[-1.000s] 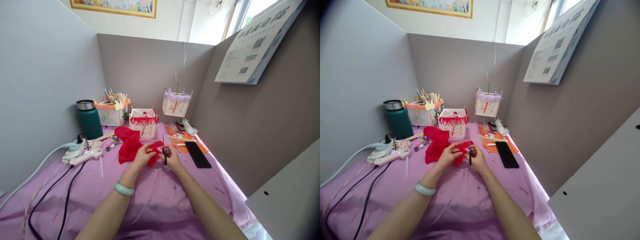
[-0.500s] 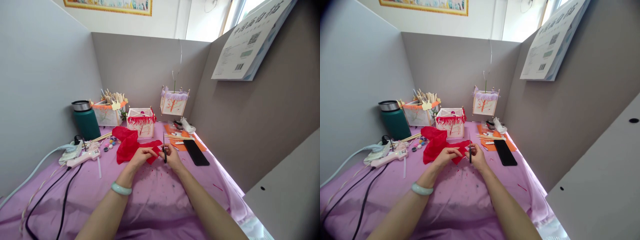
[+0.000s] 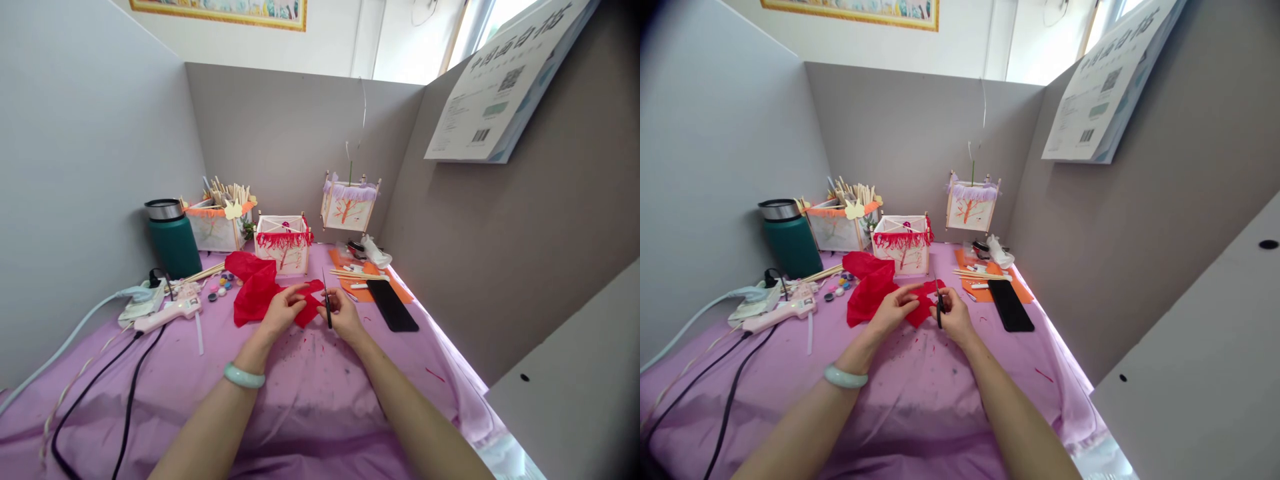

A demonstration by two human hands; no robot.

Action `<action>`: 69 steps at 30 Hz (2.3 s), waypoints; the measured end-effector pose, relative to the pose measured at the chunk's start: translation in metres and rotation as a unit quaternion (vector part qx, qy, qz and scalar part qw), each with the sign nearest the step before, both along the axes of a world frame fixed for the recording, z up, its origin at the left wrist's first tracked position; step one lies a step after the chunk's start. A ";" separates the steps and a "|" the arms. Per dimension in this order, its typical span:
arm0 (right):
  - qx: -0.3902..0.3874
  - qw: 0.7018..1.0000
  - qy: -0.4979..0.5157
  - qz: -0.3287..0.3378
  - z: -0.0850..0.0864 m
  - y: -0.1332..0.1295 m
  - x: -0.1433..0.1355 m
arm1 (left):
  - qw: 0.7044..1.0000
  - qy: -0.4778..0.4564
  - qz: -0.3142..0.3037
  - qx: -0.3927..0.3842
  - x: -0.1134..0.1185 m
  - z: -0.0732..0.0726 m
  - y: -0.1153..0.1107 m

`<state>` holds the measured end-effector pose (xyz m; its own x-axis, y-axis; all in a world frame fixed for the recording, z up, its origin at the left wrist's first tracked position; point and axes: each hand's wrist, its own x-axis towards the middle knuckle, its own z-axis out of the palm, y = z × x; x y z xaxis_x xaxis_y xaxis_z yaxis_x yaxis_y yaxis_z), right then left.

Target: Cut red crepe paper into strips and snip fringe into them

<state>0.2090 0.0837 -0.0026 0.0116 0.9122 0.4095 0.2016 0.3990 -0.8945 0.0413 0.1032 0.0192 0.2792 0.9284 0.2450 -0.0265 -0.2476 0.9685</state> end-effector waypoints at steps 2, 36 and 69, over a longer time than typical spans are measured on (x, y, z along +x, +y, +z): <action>0.018 1.000 -0.019 -0.009 -0.001 0.000 0.001 | 1.000 0.017 0.022 0.012 0.000 -0.002 0.001; 0.119 0.986 -0.103 -0.055 0.004 -0.007 0.002 | 0.982 -0.033 -0.074 -0.171 0.005 0.005 -0.010; 0.044 0.954 -0.288 0.068 0.015 -0.014 0.034 | 0.979 -0.094 -0.019 -0.180 -0.011 0.017 -0.009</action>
